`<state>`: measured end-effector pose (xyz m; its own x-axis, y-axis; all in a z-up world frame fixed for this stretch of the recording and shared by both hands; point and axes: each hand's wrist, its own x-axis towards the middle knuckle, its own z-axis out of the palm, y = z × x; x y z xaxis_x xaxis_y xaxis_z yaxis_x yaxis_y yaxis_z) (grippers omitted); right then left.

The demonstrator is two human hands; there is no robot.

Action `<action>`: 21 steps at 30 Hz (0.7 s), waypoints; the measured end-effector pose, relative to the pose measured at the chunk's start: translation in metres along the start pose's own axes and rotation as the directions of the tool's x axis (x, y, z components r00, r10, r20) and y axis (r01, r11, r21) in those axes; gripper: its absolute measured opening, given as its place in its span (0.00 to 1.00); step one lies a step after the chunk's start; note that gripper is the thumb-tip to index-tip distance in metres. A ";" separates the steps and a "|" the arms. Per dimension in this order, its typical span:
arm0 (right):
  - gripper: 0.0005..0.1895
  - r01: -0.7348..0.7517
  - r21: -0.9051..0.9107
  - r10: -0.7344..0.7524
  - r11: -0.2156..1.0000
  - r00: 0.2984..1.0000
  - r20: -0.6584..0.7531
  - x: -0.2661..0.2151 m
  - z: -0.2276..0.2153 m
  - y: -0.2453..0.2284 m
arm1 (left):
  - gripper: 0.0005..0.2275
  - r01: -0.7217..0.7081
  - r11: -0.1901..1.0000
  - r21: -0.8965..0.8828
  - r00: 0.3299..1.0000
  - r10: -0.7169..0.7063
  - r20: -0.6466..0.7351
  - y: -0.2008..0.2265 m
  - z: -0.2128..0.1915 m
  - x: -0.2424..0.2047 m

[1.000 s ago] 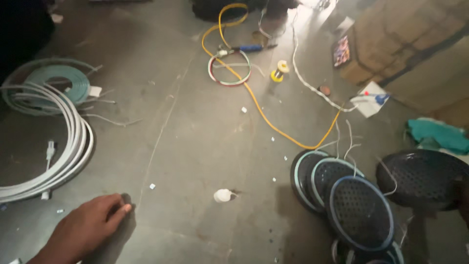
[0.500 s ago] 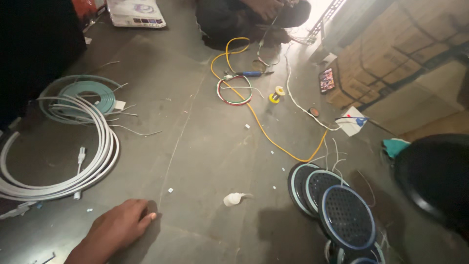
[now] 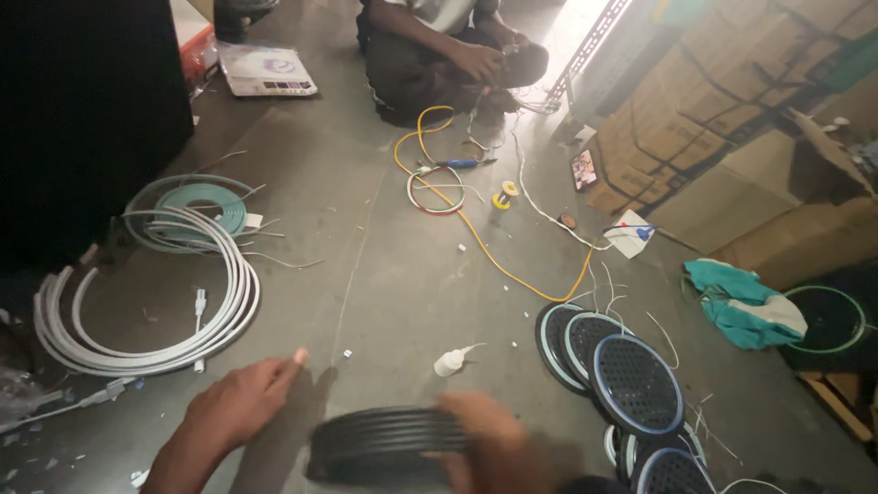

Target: The person sits on the floor and assembles circular speaker units by applying glue along the rim and attaching a blue LED strip. They use pliers to trim the strip and a glue bottle to secure it, then stack the completed units.

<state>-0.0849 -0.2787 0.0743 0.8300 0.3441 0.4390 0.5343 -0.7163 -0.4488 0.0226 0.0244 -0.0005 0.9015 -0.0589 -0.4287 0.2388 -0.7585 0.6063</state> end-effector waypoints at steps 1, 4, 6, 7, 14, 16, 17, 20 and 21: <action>0.24 0.113 -0.087 -0.120 0.990 0.989 -0.081 0.004 0.019 -0.011 | 0.29 0.027 0.999 -0.036 1.000 -0.026 0.012 -0.003 -0.002 0.002; 0.16 0.288 -0.324 -0.368 0.901 0.904 -0.217 0.005 0.071 -0.020 | 0.33 0.073 0.990 -0.117 0.997 -0.070 0.024 -0.008 -0.003 0.012; 0.13 0.329 -0.367 -0.430 0.870 0.870 -0.239 -0.008 0.098 -0.002 | 0.33 0.048 0.989 -0.143 0.998 -0.052 -0.020 -0.008 0.001 0.018; 0.13 0.338 -0.334 -0.425 0.880 0.874 -0.236 -0.024 0.111 0.010 | 0.31 0.037 0.997 -0.065 0.999 -0.038 -0.004 -0.008 0.005 0.019; 0.08 0.286 -0.605 -0.557 0.743 0.765 -0.323 -0.103 0.185 0.105 | 0.27 -0.053 0.974 0.221 0.971 -0.001 0.240 0.001 0.029 0.020; 0.10 0.290 -0.640 -0.548 0.711 0.799 -0.247 -0.109 0.180 0.106 | 0.27 -0.086 0.969 0.231 0.963 0.022 0.268 0.003 0.035 0.017; 0.12 0.314 -0.651 -0.535 0.692 0.827 -0.170 -0.114 0.170 0.100 | 0.27 -0.101 0.965 0.243 0.963 0.033 0.267 0.005 0.038 0.016; 0.15 0.268 -0.657 -0.439 0.705 0.892 -0.107 -0.106 0.147 0.076 | 0.29 -0.083 0.948 0.307 0.966 0.001 0.257 0.012 0.038 0.016; 0.15 0.229 -0.646 -0.385 0.728 0.916 -0.109 -0.102 0.142 0.068 | 0.30 -0.063 0.941 0.332 0.968 -0.024 0.251 0.012 0.037 0.016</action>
<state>-0.1107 -0.2764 -0.1114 0.5372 0.5251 0.6600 0.4757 -0.8349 0.2770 0.0265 -0.0100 -0.0247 0.7759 -0.2021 -0.5977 0.0483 -0.9255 0.3757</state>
